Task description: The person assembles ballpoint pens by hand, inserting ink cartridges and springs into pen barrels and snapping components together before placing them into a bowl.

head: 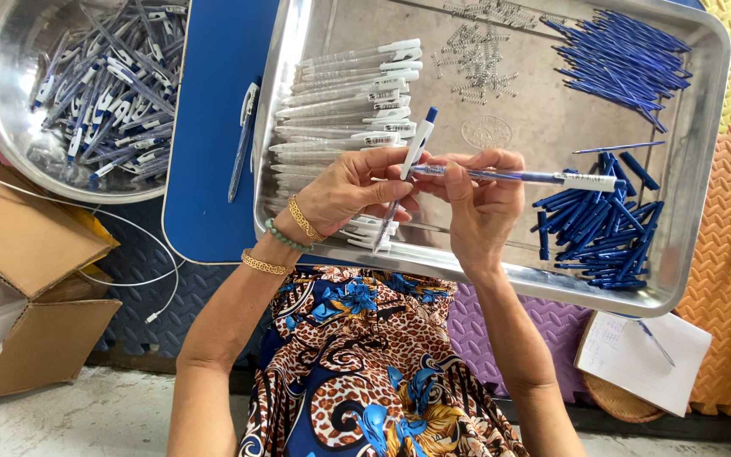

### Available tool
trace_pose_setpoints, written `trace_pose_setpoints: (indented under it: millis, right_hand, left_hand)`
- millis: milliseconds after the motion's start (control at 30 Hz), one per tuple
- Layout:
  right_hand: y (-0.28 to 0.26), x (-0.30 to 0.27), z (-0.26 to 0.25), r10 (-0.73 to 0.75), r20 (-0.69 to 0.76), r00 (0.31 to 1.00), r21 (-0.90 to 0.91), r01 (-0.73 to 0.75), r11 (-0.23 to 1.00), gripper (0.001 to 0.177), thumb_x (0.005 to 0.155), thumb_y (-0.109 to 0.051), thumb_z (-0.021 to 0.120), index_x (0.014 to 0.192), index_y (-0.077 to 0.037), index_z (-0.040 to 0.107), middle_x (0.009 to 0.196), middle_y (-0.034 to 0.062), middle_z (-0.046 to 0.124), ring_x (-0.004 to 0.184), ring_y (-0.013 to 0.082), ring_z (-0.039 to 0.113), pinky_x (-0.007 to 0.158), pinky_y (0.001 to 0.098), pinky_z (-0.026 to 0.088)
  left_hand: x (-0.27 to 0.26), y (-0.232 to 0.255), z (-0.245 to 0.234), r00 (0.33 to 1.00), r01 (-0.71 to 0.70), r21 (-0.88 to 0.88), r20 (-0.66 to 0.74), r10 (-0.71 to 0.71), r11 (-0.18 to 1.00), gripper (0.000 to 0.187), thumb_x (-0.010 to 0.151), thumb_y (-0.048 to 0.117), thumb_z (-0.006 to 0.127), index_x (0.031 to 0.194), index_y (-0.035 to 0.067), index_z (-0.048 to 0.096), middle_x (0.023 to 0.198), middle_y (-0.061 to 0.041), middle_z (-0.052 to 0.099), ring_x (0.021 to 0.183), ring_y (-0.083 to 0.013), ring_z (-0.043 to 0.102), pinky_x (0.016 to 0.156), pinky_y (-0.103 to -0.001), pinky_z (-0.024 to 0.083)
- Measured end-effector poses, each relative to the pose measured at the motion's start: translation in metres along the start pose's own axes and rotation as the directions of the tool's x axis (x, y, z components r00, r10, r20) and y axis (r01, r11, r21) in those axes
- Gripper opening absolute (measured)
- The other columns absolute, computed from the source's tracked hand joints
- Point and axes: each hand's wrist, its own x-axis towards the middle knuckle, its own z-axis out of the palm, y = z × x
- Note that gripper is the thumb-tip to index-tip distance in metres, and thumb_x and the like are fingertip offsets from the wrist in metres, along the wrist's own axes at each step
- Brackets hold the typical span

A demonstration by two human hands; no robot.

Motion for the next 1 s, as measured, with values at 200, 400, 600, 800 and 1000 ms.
trace_pose_setpoints:
  millis: [200,400,600,800,1000]
  right_hand:
    - [0.009,-0.003,-0.008,-0.023,-0.001,1.0,-0.026,0.023,0.999,0.024,0.116,-0.013,0.061,0.123,-0.007,0.039,0.112,0.0254,0.076,0.094,0.034,0.083,0.084,0.0439,0.072]
    - [0.017,-0.001,-0.013,-0.133,0.037,0.99,-0.072,0.136,0.988,0.019,0.115,-0.006,0.06,0.116,-0.004,0.041,0.11,0.0288,0.075,0.095,0.042,0.083,0.079,0.0487,0.073]
    - [0.054,-0.004,-0.054,-0.482,0.262,0.836,-0.324,0.547,0.772,0.027,0.098,0.002,0.082,0.103,-0.004,0.056,0.107,0.0214,0.081,0.09,0.0389,0.084,0.065,0.0395,0.07]
    - [0.06,-0.008,-0.049,-0.627,0.178,0.758,-0.3,0.649,0.699,0.026,0.098,0.008,0.082,0.099,-0.003,0.058,0.106,0.0293,0.08,0.088,0.0422,0.083,0.063,0.0403,0.068]
    - [0.008,-0.004,-0.027,-0.498,0.077,0.864,-0.304,0.496,0.813,0.025,0.111,-0.004,0.07,0.092,-0.003,0.054,0.099,0.0232,0.077,0.084,0.0352,0.083,0.057,0.0358,0.068]
  left_hand:
    - [0.001,-0.004,0.004,1.0,-0.001,-0.031,-0.003,0.001,1.0,0.052,0.103,0.007,0.08,0.153,0.008,0.065,0.113,-0.016,0.08,0.099,-0.0294,0.085,0.085,-0.046,0.075]
    - [-0.001,-0.005,0.018,0.999,0.008,-0.095,-0.049,-0.012,0.995,0.053,0.102,0.008,0.08,0.153,0.005,0.065,0.112,-0.014,0.081,0.094,-0.0251,0.085,0.081,-0.046,0.076]
    - [0.004,-0.022,0.019,0.995,0.012,-0.099,-0.095,-0.021,0.995,0.052,0.104,0.009,0.078,0.154,0.005,0.064,0.111,-0.014,0.081,0.09,-0.0209,0.084,0.077,-0.043,0.076]
    - [0.014,-0.015,0.029,0.995,0.058,-0.136,-0.074,-0.069,0.989,0.048,0.107,0.014,0.076,0.153,0.007,0.065,0.109,-0.01,0.081,0.083,-0.012,0.08,0.069,-0.031,0.075]
    - [0.006,-0.001,0.038,0.994,0.105,-0.183,-0.009,-0.108,0.978,0.047,0.108,0.013,0.075,0.153,0.005,0.065,0.108,-0.011,0.081,0.08,-0.01,0.078,0.065,-0.026,0.073]
